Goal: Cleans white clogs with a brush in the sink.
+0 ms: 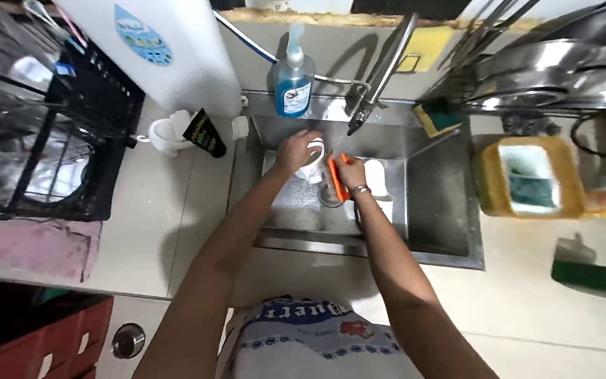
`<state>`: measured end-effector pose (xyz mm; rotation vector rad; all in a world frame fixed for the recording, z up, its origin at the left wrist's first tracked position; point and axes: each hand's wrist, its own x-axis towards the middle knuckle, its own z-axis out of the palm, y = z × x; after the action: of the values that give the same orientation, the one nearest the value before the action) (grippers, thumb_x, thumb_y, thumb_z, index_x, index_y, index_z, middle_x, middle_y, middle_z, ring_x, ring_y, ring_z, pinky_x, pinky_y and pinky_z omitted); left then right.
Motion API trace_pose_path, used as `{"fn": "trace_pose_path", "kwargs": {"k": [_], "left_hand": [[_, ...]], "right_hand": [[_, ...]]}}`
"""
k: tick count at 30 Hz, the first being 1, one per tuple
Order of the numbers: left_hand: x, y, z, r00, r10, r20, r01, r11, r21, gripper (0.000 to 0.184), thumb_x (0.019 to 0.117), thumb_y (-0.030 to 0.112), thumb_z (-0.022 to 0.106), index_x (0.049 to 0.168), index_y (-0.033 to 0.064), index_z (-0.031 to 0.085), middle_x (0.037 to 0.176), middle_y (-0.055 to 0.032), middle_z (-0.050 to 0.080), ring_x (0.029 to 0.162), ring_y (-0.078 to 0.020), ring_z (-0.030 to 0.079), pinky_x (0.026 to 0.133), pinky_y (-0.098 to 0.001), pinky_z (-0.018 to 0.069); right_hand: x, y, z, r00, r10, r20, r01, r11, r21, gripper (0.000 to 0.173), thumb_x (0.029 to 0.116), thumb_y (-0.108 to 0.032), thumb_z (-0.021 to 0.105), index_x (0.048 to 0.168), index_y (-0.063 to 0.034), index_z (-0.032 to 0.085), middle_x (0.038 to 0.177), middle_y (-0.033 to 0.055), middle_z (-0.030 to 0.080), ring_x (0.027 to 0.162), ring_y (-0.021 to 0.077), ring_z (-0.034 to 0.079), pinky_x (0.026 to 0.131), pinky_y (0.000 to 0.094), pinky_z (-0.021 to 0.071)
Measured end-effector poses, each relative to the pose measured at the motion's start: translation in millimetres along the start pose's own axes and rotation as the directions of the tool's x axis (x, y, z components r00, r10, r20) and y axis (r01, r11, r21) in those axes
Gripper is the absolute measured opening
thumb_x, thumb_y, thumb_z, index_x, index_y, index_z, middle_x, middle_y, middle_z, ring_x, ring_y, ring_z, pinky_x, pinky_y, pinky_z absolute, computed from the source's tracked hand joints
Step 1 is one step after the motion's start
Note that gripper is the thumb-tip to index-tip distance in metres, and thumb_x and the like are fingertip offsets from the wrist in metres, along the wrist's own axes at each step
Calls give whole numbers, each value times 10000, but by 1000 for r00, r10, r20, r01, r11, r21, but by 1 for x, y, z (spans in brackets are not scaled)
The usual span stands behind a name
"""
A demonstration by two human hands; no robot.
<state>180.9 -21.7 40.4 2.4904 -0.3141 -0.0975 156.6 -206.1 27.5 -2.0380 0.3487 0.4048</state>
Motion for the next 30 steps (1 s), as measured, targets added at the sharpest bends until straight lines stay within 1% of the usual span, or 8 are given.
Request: {"fn": "trace_pose_path", "kwargs": {"k": [2, 6, 9, 13, 15, 19, 24, 30], "left_hand": [[6, 0, -9, 999, 49, 16, -50, 997, 52, 345, 1004, 243, 672, 1328, 127, 688, 1260, -199, 687, 1138, -394, 680, 973, -576, 531], [32, -12, -25, 987, 64, 144, -56, 997, -58, 427, 1040, 250, 615, 1410, 39, 594, 1404, -237, 596, 1335, -386, 560, 1152, -544, 412], [40, -12, -23, 982, 89, 168, -80, 995, -58, 448, 1080, 289, 514, 1430, 11, 547, 1402, -298, 544, 1310, -427, 546, 1123, -549, 429], [29, 8, -7, 940, 273, 206, -281, 960, 11, 326, 1070, 140, 491, 1320, 13, 658, 1360, -252, 608, 1295, -433, 563, 1107, -581, 432], [31, 17, -1, 902, 341, 266, -341, 939, -46, 309, 1042, 126, 535, 1290, 77, 711, 1363, -179, 652, 1304, -412, 567, 1095, -623, 404], [41, 33, -5, 845, 303, 442, -262, 953, -152, 314, 1034, 190, 605, 1321, 104, 699, 1399, -97, 655, 1353, -281, 574, 1180, -505, 384], [44, 52, -19, 877, 142, 459, -181, 982, 43, 428, 1002, 266, 681, 1382, 72, 636, 1323, -220, 657, 1276, -375, 605, 1127, -535, 425], [37, 38, -40, 945, 68, 319, -153, 957, 247, 298, 1007, 55, 599, 1291, 7, 674, 1380, -261, 589, 1287, -447, 568, 1084, -603, 437]], "right_hand": [[-7, -5, 9, 998, 22, 54, -32, 982, 188, 424, 1067, -394, 553, 1121, 3, 692, 941, 144, 694, 816, 213, 665, 805, 443, 567], [-5, -10, 20, 991, -133, -14, 128, 917, 378, 372, 1048, -360, 600, 938, -12, 672, 756, 65, 640, 653, 133, 604, 658, 354, 543], [-9, -19, 13, 984, -175, -32, 173, 898, 405, 447, 1093, -387, 481, 951, -14, 684, 732, 45, 627, 625, 117, 594, 633, 336, 544], [0, 8, -31, 999, 44, 10, -43, 998, -45, 733, 1117, -520, 220, 1167, 53, 674, 1073, 255, 692, 984, 367, 680, 901, 574, 530], [10, 40, -56, 984, 176, 36, -150, 914, -378, 599, 1115, -423, 348, 1233, 83, 645, 1269, 318, 641, 1218, 458, 616, 1021, 666, 453], [17, 103, -78, 898, 429, 99, -197, 594, -780, 546, 1026, -400, 604, 1192, 116, 664, 1317, 330, 618, 1284, 469, 576, 1049, 681, 430], [16, 128, -82, 909, 410, 80, -185, 566, -803, 534, 969, -374, 692, 1219, 96, 658, 1336, 317, 613, 1300, 473, 564, 1045, 697, 427], [24, 108, -47, 921, 320, 221, -156, 825, -543, 544, 1081, -396, 515, 1207, 114, 655, 1269, 324, 637, 1203, 456, 618, 1043, 633, 450]]}}
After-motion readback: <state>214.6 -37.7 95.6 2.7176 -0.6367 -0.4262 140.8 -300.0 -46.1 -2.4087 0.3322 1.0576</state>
